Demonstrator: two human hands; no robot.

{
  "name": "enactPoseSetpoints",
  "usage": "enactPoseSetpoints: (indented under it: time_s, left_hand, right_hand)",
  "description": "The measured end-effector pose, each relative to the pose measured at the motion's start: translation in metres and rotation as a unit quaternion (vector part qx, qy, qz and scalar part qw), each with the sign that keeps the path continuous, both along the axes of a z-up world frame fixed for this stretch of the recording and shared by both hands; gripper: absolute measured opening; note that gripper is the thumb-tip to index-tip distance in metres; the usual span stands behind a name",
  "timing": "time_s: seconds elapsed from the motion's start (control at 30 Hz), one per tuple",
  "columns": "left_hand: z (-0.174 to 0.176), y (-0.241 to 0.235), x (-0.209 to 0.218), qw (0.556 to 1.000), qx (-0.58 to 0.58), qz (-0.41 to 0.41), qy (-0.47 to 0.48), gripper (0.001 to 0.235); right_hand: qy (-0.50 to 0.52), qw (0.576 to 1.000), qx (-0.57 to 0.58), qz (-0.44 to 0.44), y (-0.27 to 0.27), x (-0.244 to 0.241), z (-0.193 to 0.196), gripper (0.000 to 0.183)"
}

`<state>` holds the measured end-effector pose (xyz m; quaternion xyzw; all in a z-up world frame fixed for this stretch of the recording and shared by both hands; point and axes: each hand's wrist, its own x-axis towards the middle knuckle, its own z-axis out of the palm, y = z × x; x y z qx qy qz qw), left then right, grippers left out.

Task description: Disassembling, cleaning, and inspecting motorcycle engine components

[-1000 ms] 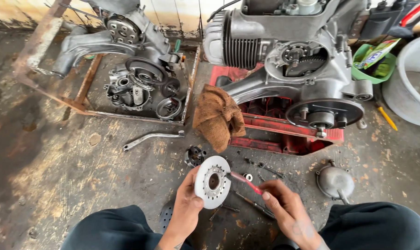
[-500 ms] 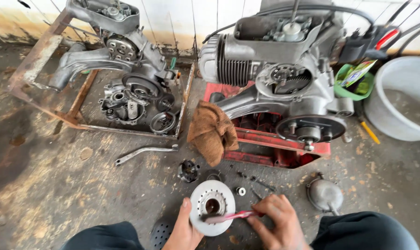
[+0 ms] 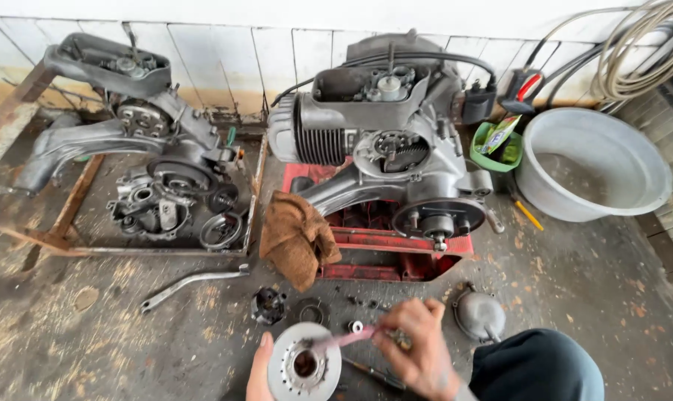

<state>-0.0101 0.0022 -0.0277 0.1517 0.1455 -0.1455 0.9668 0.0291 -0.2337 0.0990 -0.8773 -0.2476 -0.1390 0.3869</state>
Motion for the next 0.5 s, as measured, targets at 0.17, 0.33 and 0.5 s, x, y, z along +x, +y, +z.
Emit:
enactPoseSetpoints:
  time_s: [0.17,0.33,0.5]
  left_hand:
    - [0.007,0.014,0.022,0.977,0.017,-0.055,0.207,0.099]
    - [-0.099,0.037,0.026,0.994,0.052,-0.091,0.029,0.098]
    - [0.0,0.02,0.017,0.991,0.102,-0.028,0.083,0.093]
  right_hand:
    - [-0.019,0.998,-0.039,0.034,0.001,-0.001,-0.027,0.02]
    - [-0.049,0.997,-0.026,0.048,0.0,-0.001,-0.007,0.015]
    - [-0.02,0.999,-0.015,0.028,-0.002,0.005,-0.002,0.014]
